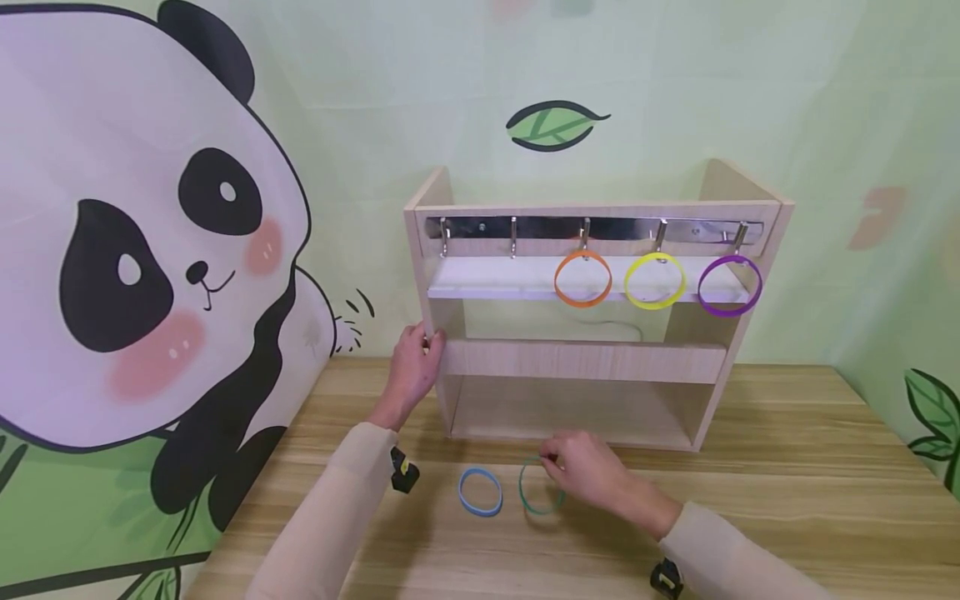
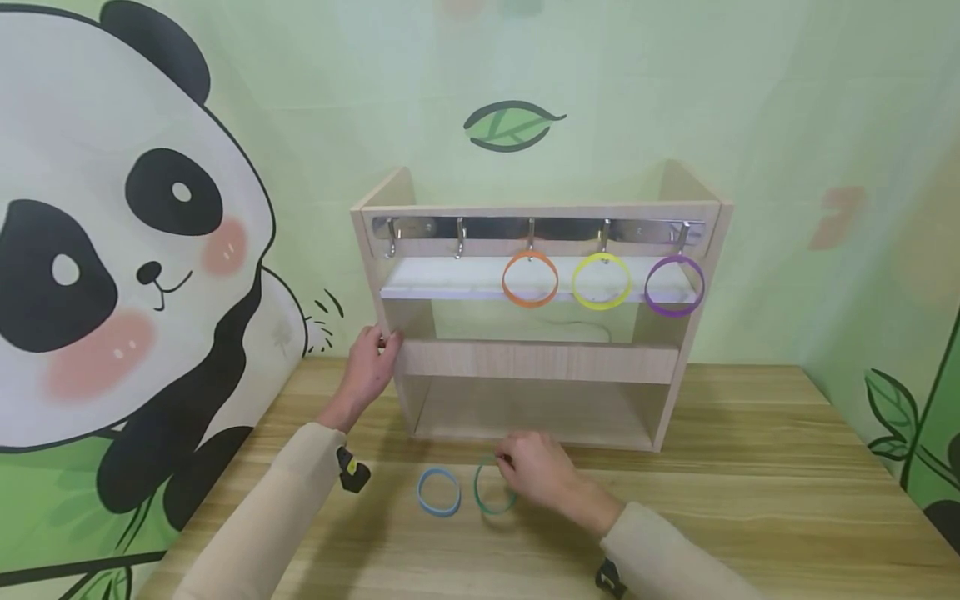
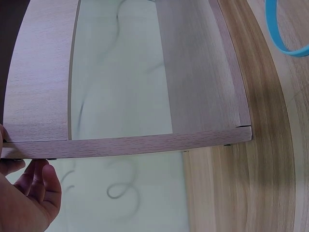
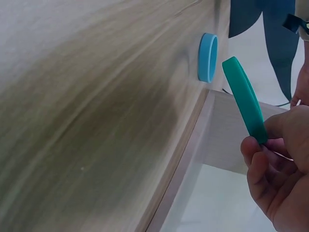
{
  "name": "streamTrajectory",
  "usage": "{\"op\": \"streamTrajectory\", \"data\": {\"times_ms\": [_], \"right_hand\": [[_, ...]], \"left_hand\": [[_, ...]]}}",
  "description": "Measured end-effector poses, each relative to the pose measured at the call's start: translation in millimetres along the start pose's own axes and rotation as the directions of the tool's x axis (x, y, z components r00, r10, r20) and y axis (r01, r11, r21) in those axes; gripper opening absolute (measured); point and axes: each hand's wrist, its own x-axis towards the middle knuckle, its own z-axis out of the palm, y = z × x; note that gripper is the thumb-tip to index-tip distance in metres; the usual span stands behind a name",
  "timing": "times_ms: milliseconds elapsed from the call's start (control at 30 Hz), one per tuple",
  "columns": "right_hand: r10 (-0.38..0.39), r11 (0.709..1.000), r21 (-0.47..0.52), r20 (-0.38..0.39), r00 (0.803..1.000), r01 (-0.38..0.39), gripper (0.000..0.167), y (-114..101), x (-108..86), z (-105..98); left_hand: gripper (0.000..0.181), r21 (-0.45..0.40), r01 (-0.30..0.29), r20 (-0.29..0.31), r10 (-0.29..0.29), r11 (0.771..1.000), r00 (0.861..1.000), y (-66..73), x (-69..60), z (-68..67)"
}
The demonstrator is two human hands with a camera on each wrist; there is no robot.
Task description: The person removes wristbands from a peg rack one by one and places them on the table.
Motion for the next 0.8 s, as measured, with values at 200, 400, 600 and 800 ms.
{"op": "streamTrajectory", "data": {"times_ms": [200,400,600,800], "right_hand": [[0.002,1.000,0.011,0.011,1.000,-0.003,0.004,3.9,-1.7,4.1],[0.013,0.999,0.040,0.042,0.999,-0.014,0.004,8.0,-1.3,7.9],[0.031,0.998,0.052,0.065,0.997,-0.034,0.005,10.5,-0.5,11.0],[0.037,0.997,0.057,0.079,0.996,-0.042,0.004,13.2,2.1,15.3]], "left_hand": [[0.043,-0.010,0.010,0.004,-0.010,1.000,1.000,0.9,-0.3,0.0],[0.042,-0.007,0.006,0.002,-0.006,1.000,1.000,1.5,0.2,-0.4],[0.042,-0.005,0.005,-0.002,-0.005,1.000,1.000,2.2,0.6,-0.8],[0.042,-0.011,0.001,0.002,-0.001,1.000,1.000,1.6,0.0,-0.5]]}}
